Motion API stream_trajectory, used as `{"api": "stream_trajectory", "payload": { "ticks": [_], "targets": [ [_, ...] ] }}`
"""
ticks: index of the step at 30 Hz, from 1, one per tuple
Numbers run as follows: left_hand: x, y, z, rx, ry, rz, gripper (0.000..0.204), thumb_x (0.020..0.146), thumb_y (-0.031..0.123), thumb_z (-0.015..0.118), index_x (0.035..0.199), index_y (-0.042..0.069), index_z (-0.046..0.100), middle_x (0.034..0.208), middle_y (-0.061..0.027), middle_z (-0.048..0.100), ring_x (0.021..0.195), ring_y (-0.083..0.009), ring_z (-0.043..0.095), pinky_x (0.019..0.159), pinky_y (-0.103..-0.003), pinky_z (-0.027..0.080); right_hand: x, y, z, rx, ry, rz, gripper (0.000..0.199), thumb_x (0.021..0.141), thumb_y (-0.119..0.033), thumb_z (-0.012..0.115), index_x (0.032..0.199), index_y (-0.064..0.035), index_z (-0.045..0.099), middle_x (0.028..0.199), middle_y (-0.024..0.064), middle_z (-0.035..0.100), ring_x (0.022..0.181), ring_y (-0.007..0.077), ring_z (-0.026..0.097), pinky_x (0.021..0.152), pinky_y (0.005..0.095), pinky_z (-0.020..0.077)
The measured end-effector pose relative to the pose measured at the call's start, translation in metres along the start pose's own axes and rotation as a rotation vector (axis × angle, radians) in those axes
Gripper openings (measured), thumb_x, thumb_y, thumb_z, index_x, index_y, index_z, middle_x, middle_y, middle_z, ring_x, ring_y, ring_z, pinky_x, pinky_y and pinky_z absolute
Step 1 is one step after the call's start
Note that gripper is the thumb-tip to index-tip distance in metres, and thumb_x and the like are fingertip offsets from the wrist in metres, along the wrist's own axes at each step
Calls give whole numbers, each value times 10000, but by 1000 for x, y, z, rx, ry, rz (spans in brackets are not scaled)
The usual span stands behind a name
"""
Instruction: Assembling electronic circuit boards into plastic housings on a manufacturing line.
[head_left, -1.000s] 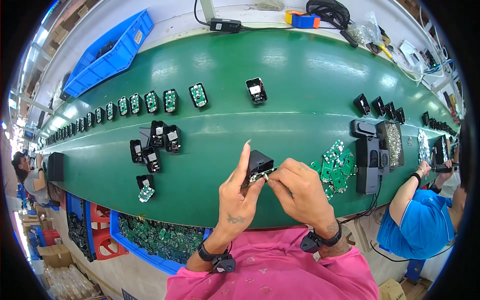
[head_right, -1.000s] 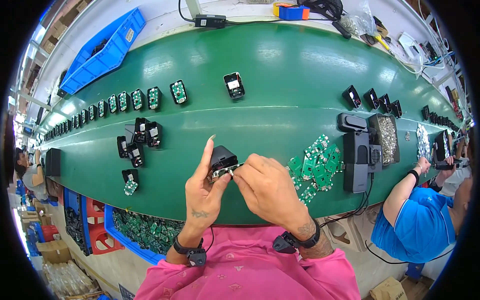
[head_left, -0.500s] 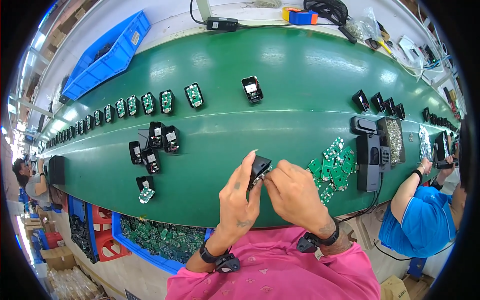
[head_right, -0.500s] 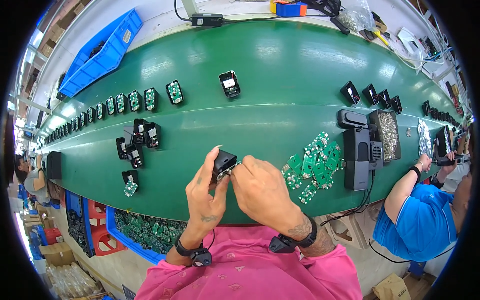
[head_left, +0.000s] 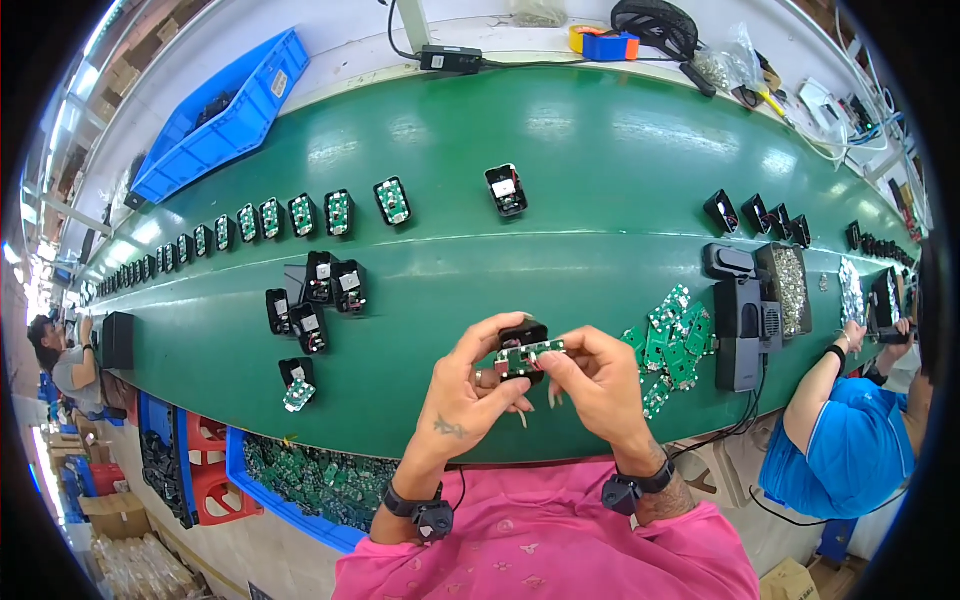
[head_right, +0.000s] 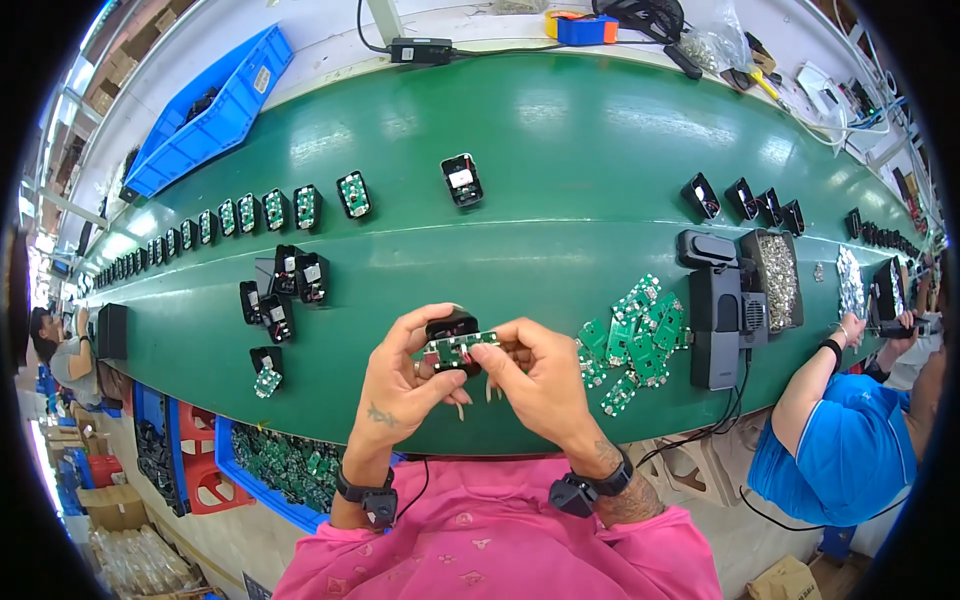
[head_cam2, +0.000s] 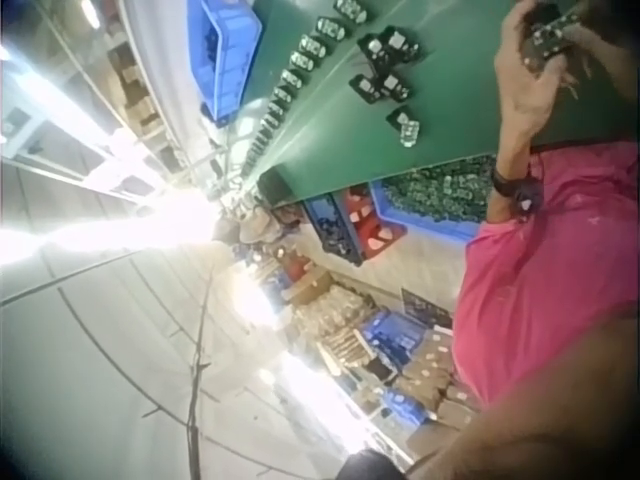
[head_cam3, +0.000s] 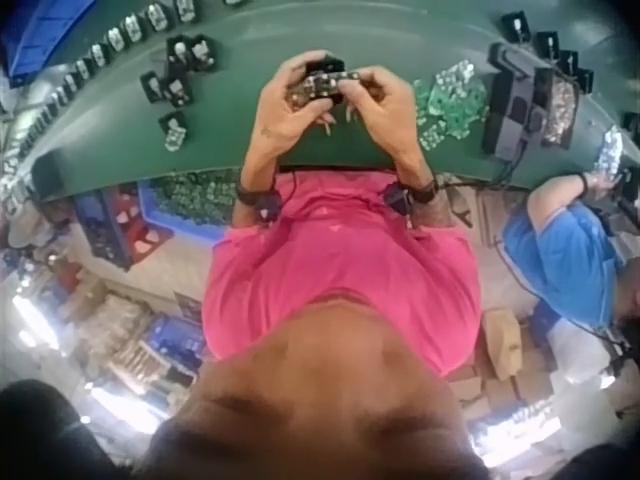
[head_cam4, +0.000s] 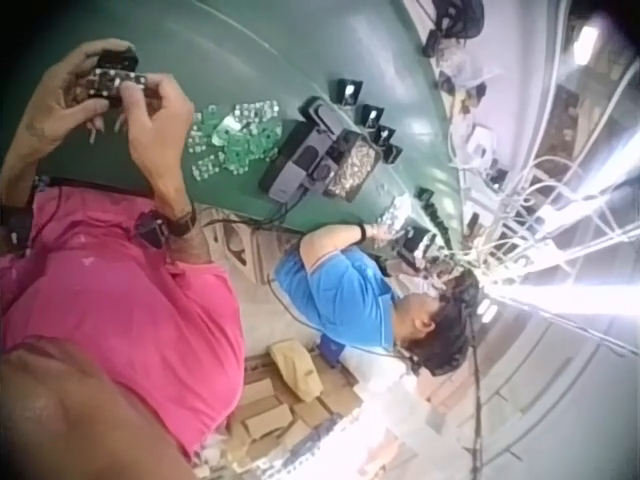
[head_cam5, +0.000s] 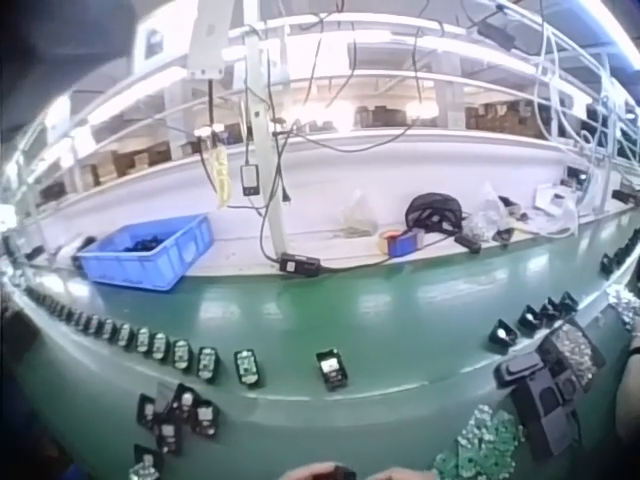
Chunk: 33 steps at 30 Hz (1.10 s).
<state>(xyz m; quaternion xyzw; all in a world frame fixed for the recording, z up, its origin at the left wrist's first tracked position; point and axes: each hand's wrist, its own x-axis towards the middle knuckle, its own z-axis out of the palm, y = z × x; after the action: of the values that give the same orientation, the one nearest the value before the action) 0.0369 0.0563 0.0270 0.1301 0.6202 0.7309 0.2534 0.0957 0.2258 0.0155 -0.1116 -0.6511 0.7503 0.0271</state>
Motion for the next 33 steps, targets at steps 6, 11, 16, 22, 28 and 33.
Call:
{"api": "stream_trajectory", "payload": {
  "ticks": [6,11,16,22,28,33],
  "targets": [
    [-5,4,1,91,35,74,595,827,-145,618,1388,16,498,1293,-155,583,931,-188,699,737,-277,619,-10,-5,16,54,62,-269,53,877,61,668,923,56,643,820,56,598,592,77,555,477,211,426],
    [-6,8,-1,321,8,140,555,800,-119,659,1329,32,584,1310,-140,585,842,-165,712,726,-247,614,-8,-2,-2,63,16,-132,169,927,-61,673,784,25,642,707,5,582,530,36,496,452,202,355],
    [-3,8,10,531,117,401,540,763,-137,647,1275,34,639,1310,-147,596,927,-115,672,662,-219,567,-8,-22,-1,-145,-84,-49,186,883,-101,731,739,-5,664,654,0,592,508,69,515,453,263,371],
    [0,-8,9,578,217,467,555,787,-155,551,1302,40,620,1270,-171,627,986,-211,672,704,-265,566,-9,-25,11,-456,-48,-327,163,873,-103,712,769,7,653,645,93,595,528,185,547,500,316,404],
    [0,-3,14,380,231,306,549,822,-149,509,1328,49,589,1266,-168,633,903,-167,705,711,-283,589,-7,-24,10,-532,48,-399,193,916,-115,678,772,11,647,648,111,582,529,250,536,493,362,391],
    [-3,7,9,16,32,166,491,903,-93,517,1378,29,520,1227,-150,626,813,-160,705,639,-262,601,-3,-18,9,-615,103,-439,260,893,-124,685,686,6,596,576,88,520,480,211,491,472,354,351]
  ]
}}
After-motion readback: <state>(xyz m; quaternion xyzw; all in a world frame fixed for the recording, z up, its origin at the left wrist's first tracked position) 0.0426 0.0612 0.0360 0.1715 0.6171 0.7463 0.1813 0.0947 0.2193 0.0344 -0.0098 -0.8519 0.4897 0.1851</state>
